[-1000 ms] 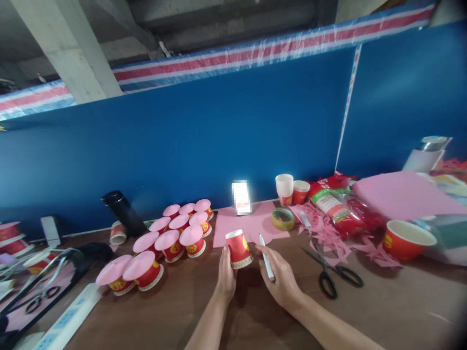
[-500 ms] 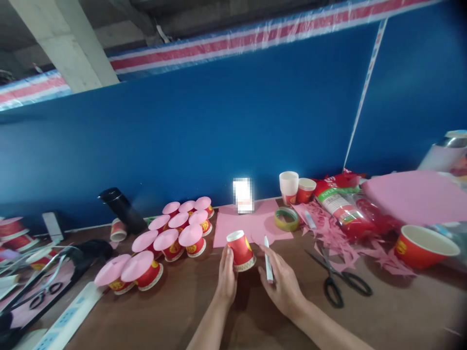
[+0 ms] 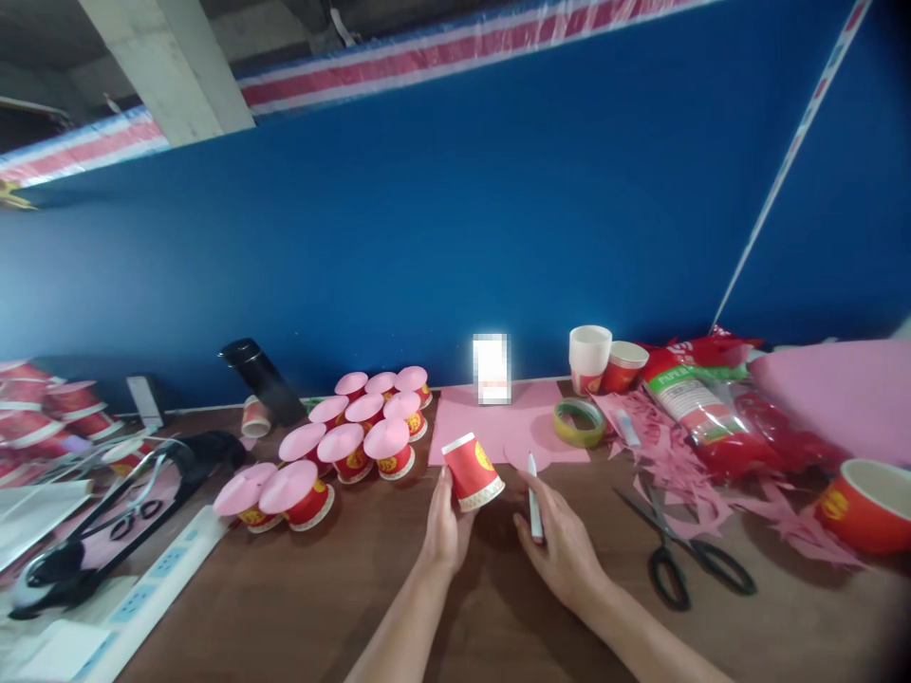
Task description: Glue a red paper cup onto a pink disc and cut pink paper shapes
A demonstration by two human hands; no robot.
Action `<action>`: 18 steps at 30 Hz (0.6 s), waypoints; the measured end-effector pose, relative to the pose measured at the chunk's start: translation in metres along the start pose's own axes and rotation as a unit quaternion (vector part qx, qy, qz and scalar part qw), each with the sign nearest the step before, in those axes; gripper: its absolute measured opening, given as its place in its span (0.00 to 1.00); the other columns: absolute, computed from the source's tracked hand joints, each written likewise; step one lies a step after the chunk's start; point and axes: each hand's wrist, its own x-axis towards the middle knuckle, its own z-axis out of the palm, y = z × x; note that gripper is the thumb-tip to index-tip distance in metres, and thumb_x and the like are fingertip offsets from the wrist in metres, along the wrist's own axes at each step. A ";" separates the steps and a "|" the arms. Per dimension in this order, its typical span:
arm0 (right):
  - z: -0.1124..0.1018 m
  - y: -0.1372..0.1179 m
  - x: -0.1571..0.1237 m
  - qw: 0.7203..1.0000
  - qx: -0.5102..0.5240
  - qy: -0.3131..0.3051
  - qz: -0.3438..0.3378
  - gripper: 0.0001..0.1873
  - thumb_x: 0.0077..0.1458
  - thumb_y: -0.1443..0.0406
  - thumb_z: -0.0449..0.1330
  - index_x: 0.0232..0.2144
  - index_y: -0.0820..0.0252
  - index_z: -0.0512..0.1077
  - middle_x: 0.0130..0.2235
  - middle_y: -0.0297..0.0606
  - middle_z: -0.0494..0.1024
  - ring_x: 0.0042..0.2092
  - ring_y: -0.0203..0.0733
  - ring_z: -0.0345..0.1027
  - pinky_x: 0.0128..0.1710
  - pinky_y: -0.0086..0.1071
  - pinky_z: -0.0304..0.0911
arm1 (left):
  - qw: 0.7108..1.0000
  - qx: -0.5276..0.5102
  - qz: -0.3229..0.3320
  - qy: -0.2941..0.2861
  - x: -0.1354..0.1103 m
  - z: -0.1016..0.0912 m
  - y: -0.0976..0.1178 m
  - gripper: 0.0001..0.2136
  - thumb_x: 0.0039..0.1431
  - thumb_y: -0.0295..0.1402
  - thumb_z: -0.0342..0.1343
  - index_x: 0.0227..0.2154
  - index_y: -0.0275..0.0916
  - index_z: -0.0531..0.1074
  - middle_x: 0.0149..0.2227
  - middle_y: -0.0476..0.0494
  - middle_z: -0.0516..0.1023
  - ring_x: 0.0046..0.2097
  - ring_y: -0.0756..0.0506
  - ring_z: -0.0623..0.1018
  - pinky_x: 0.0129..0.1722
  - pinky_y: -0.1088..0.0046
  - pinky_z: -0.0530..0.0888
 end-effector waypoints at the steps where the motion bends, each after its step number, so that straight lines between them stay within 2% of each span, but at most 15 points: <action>1: 0.001 0.001 0.000 1.000 0.000 -0.003 0.000 0.26 0.53 0.68 0.51 0.54 0.58 0.54 0.48 0.45 0.69 0.48 0.46 0.65 0.46 0.41 0.64 | 1.000 -0.020 -0.014 -0.012 -0.001 0.002 0.002 0.19 0.52 0.44 0.53 0.43 0.37 0.70 0.41 0.41 0.75 0.43 0.43 0.74 0.46 0.63 0.69; 4: 0.002 0.002 -0.001 1.000 -0.003 -0.015 0.000 0.25 0.52 0.68 0.51 0.54 0.59 0.54 0.48 0.45 0.69 0.49 0.47 0.64 0.47 0.42 0.63 | 0.994 -0.066 -0.070 -0.061 -0.003 0.006 0.009 0.22 0.53 0.46 0.50 0.43 0.33 0.69 0.40 0.36 0.75 0.42 0.40 0.74 0.47 0.58 0.67; 8: 0.002 0.002 -0.001 1.000 -0.003 -0.021 0.003 0.24 0.53 0.68 0.51 0.53 0.60 0.55 0.47 0.46 0.69 0.48 0.47 0.64 0.47 0.42 0.63 | 0.978 -0.109 -0.127 -0.122 -0.005 0.004 0.016 0.25 0.53 0.48 0.47 0.43 0.31 0.69 0.41 0.34 0.75 0.42 0.39 0.75 0.48 0.57 0.66; 18: 0.000 0.000 0.000 1.000 0.002 -0.013 -0.004 0.24 0.51 0.68 0.52 0.52 0.60 0.56 0.44 0.45 0.71 0.45 0.46 0.66 0.43 0.41 0.65 | 0.973 -0.117 -0.143 -0.138 -0.009 0.006 0.025 0.27 0.51 0.52 0.46 0.41 0.31 0.70 0.40 0.35 0.75 0.41 0.41 0.75 0.48 0.61 0.66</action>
